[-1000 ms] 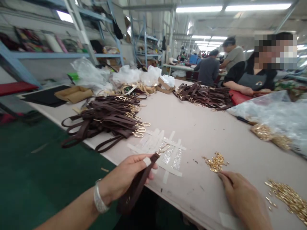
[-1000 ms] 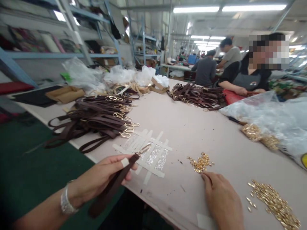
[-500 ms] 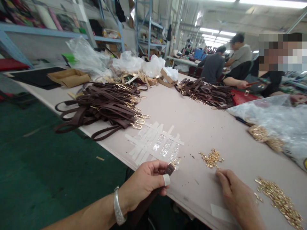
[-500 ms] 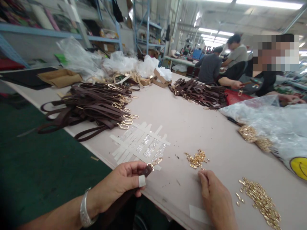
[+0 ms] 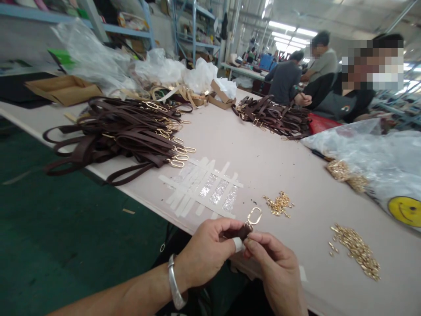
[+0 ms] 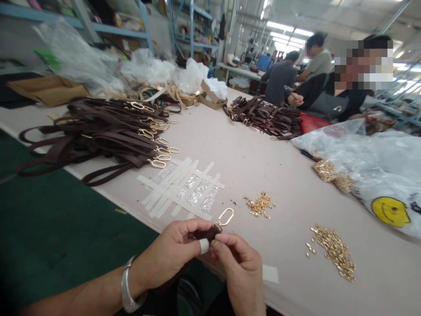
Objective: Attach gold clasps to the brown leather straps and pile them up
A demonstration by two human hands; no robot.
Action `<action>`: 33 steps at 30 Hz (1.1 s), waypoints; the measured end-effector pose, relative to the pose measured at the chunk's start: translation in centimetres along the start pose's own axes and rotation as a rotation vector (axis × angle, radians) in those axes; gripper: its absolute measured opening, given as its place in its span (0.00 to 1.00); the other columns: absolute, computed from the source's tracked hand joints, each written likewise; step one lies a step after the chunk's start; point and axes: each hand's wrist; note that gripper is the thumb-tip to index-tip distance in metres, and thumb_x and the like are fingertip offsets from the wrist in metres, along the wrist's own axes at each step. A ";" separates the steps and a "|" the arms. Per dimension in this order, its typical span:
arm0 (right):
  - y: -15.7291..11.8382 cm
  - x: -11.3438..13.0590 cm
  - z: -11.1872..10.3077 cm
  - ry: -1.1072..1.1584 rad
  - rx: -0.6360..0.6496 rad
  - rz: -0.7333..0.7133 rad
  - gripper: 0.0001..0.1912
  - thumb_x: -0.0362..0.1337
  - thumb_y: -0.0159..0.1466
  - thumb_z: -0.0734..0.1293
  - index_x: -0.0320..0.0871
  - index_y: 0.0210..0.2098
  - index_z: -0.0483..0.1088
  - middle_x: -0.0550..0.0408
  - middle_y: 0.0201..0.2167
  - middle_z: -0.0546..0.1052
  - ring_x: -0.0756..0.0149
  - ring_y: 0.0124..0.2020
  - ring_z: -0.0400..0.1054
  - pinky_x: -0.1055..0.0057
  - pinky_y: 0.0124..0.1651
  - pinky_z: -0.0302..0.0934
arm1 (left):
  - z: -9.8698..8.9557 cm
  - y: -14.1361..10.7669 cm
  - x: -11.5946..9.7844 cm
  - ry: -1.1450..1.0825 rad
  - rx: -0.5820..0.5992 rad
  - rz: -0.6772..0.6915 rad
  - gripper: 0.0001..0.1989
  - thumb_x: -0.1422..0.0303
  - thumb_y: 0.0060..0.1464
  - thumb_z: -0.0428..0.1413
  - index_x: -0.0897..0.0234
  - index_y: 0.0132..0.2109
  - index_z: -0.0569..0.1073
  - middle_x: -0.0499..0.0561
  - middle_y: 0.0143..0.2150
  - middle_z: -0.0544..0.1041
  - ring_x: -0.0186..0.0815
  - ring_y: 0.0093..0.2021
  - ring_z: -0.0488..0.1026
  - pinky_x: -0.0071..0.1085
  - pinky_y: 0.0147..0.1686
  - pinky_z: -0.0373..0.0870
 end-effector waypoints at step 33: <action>0.9 -1.6 -16.8 -1.286 -0.551 -0.335 0.16 0.42 0.67 0.58 0.42 0.46 0.72 0.47 0.40 0.79 0.57 0.37 0.72 0.61 0.43 0.64 | -0.3 -0.1 0.2 0.345 -0.035 -0.124 0.18 0.61 0.60 0.55 0.58 0.55 0.78 0.50 0.42 0.83 0.41 0.46 0.76 0.29 0.44 0.72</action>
Point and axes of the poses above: each hand's wrist, its own y-axis towards the middle knuckle, its own z-axis out of the palm, x = y × z
